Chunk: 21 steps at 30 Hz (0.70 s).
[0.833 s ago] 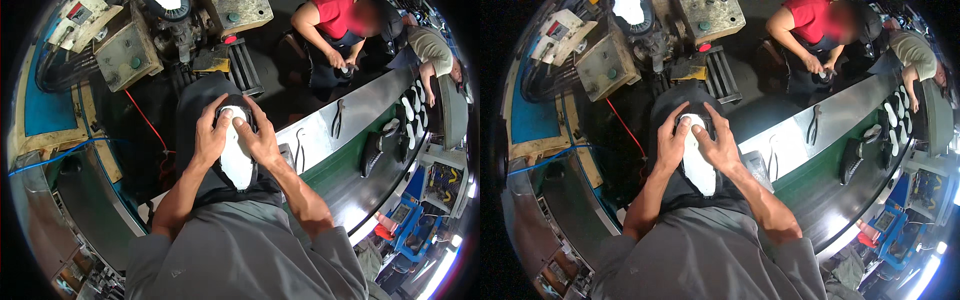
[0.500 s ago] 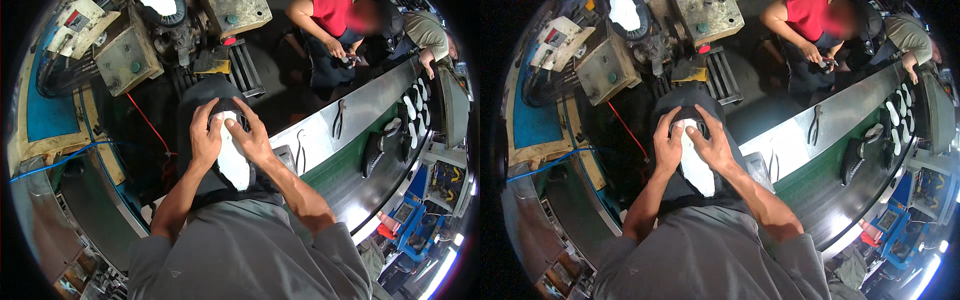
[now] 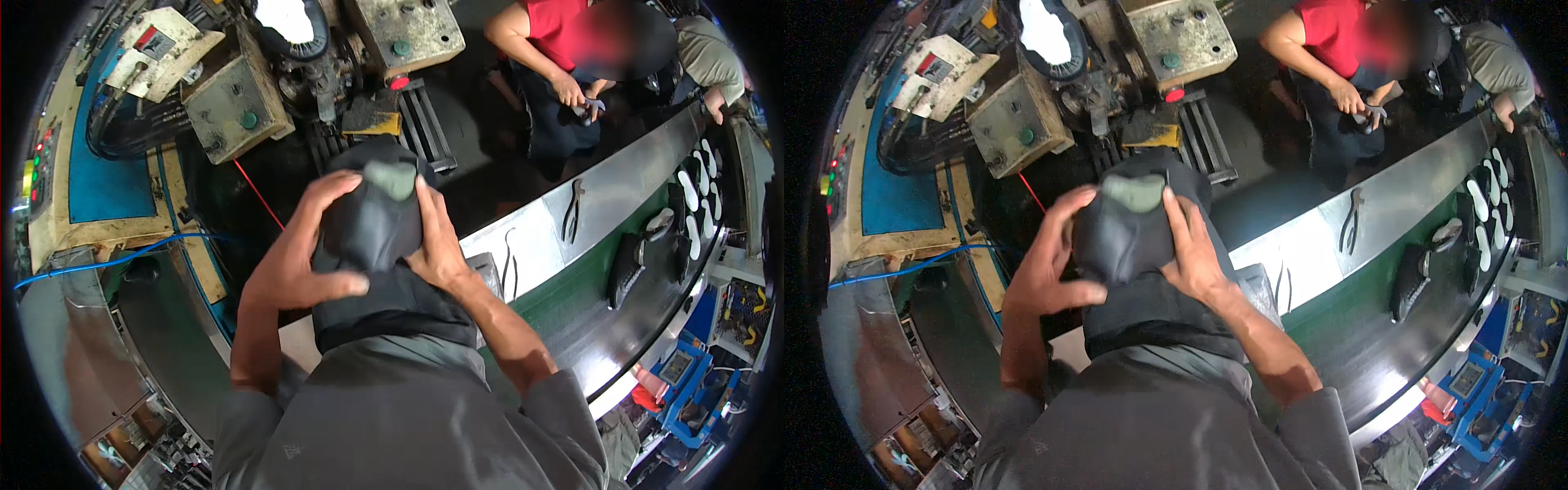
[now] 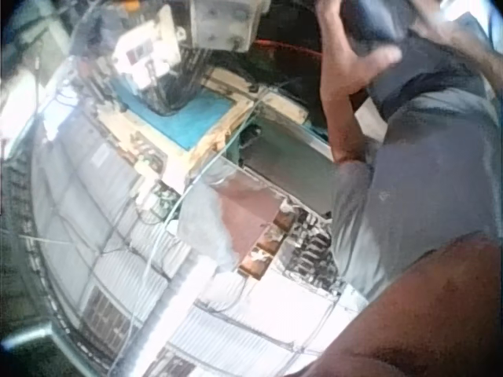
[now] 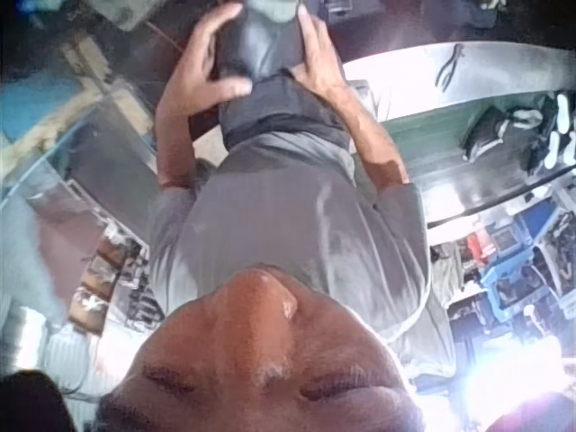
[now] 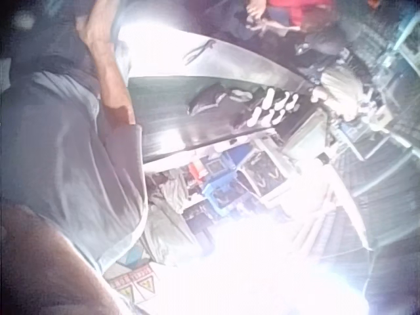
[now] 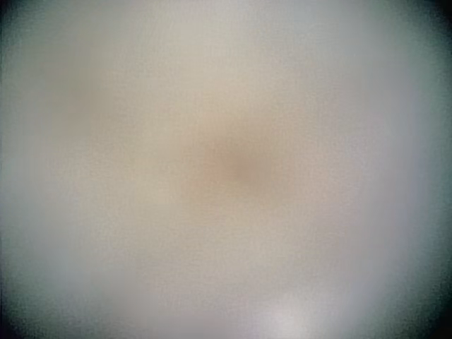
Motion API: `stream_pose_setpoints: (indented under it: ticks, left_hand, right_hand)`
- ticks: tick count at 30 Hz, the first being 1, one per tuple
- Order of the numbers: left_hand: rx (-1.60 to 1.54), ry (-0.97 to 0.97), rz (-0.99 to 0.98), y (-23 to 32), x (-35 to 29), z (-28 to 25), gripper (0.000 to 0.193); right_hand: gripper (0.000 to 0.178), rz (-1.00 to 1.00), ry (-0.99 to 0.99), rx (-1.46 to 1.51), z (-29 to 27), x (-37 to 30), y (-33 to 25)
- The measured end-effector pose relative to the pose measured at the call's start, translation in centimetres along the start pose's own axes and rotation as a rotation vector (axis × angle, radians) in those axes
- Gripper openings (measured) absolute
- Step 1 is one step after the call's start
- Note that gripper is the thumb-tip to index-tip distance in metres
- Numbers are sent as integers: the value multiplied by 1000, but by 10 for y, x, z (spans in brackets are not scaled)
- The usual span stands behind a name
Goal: Operating a shoe lasting machine and finishing shoe soles in a manufacturing facility.
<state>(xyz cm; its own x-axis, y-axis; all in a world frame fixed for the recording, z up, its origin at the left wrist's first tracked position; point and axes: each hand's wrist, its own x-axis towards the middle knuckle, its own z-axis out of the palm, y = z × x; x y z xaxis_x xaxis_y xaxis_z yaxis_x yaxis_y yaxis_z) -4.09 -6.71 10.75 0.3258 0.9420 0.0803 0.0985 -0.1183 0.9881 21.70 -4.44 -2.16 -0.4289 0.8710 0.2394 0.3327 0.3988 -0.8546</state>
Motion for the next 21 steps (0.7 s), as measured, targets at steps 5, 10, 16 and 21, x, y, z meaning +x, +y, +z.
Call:
stream_pose_setpoints:
  ticks: [5, 10, 16, 21]
  left_hand:
    - [158, 210, -50, -21, -10, 31, 94]
    - [212, 349, -49, -26, -16, 46, 70]
    - [208, 365, -74, -26, -16, 51, 62]
    - [118, 367, -95, -27, -12, 46, 55]
  right_hand:
    - [121, -146, -13, -137, 25, -23, 22]
    - [130, -208, 26, -143, 30, -24, 30]
    - [132, -228, 97, -148, 41, -29, 36]
    - [130, -230, 173, -184, 50, -33, 32]
